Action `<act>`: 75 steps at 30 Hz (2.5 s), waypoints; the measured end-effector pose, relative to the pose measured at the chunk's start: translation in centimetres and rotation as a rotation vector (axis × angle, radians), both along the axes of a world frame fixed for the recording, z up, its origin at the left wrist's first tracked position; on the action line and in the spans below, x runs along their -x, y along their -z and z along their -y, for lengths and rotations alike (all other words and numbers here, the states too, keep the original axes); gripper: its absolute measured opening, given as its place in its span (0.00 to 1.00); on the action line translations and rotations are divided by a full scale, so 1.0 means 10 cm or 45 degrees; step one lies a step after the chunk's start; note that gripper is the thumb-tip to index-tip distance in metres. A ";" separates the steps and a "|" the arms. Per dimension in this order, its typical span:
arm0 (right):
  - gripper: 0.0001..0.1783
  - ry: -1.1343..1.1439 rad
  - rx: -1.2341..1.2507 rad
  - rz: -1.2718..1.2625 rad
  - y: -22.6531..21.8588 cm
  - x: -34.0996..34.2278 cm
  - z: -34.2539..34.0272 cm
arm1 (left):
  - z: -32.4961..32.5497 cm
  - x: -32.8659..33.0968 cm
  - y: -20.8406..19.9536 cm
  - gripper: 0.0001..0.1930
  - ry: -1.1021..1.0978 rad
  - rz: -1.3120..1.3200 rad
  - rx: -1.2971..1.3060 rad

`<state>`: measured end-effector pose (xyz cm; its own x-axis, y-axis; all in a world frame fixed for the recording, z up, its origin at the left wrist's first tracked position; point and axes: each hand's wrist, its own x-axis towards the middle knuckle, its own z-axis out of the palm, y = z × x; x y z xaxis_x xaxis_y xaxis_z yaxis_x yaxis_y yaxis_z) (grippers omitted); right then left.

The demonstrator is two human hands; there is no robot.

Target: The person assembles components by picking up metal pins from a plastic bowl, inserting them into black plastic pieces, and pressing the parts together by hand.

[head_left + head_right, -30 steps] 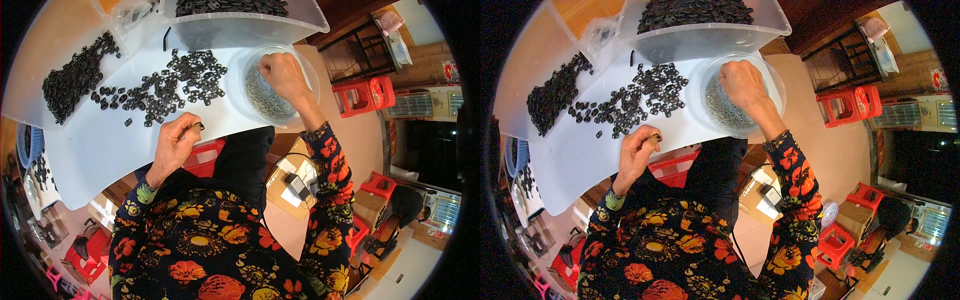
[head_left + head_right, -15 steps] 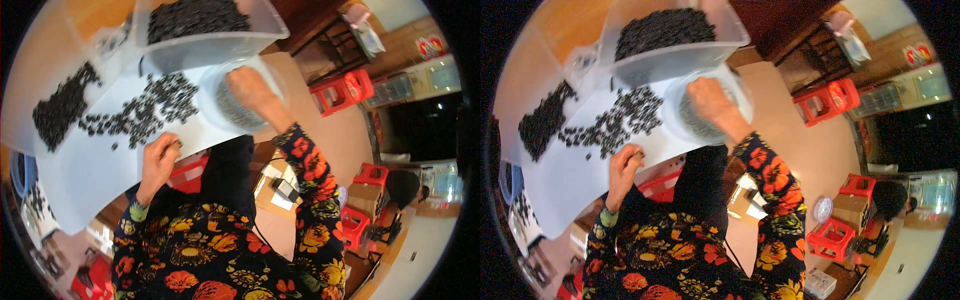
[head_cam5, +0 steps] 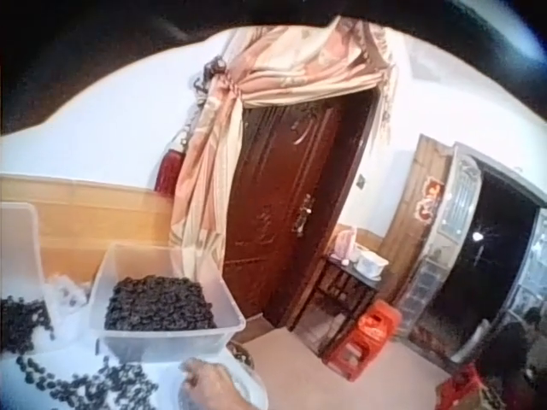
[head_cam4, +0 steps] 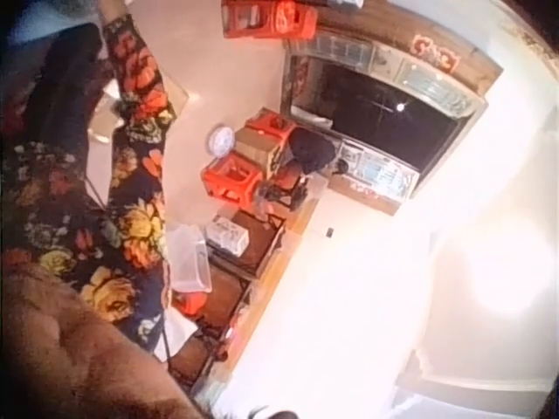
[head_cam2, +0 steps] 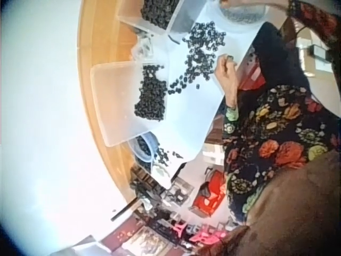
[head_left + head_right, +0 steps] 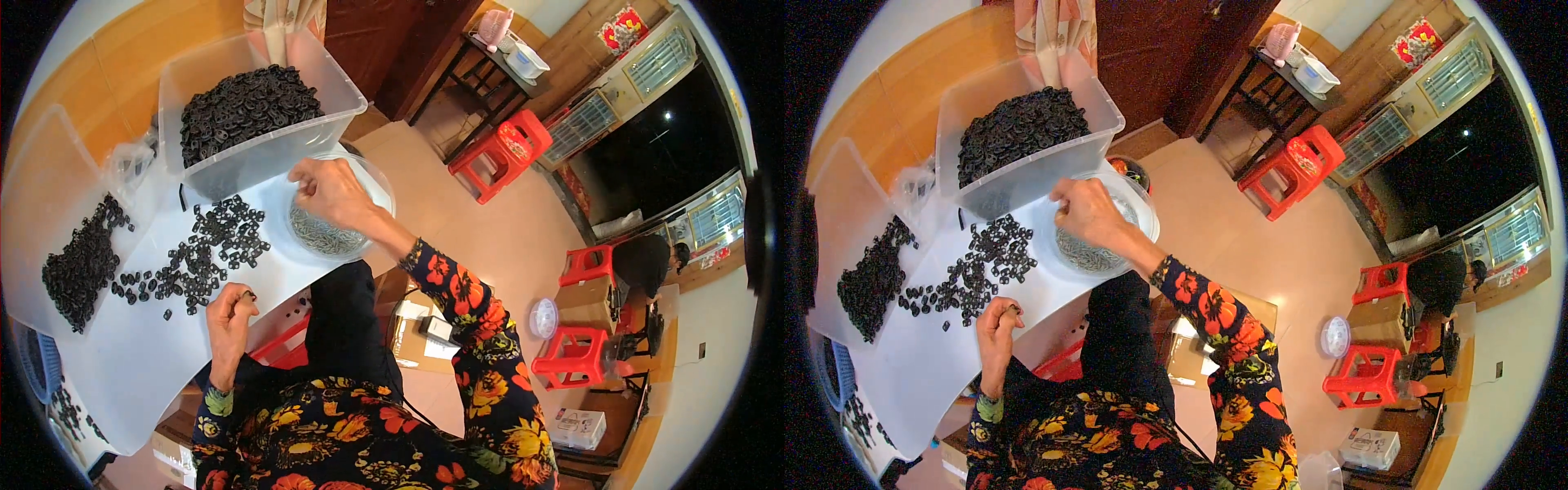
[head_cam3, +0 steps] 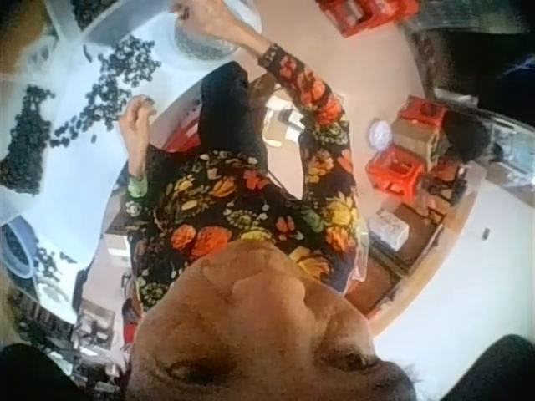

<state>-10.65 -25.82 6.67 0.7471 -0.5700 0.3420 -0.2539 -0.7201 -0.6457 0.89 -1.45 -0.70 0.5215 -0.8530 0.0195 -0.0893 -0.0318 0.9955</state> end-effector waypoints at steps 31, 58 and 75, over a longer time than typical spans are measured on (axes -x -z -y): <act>0.08 -0.455 -1.137 0.563 0.79 -0.45 -1.40 | -0.17 -0.09 -0.11 0.06 -0.180 -0.194 0.146; 0.10 -0.381 -1.165 0.619 0.73 -0.45 -1.44 | -0.23 -0.11 -0.01 0.04 -0.249 -0.278 0.128; 0.11 -0.375 -1.109 0.560 0.70 -0.42 -1.46 | -0.24 -0.07 -0.03 0.05 -0.248 -0.150 0.145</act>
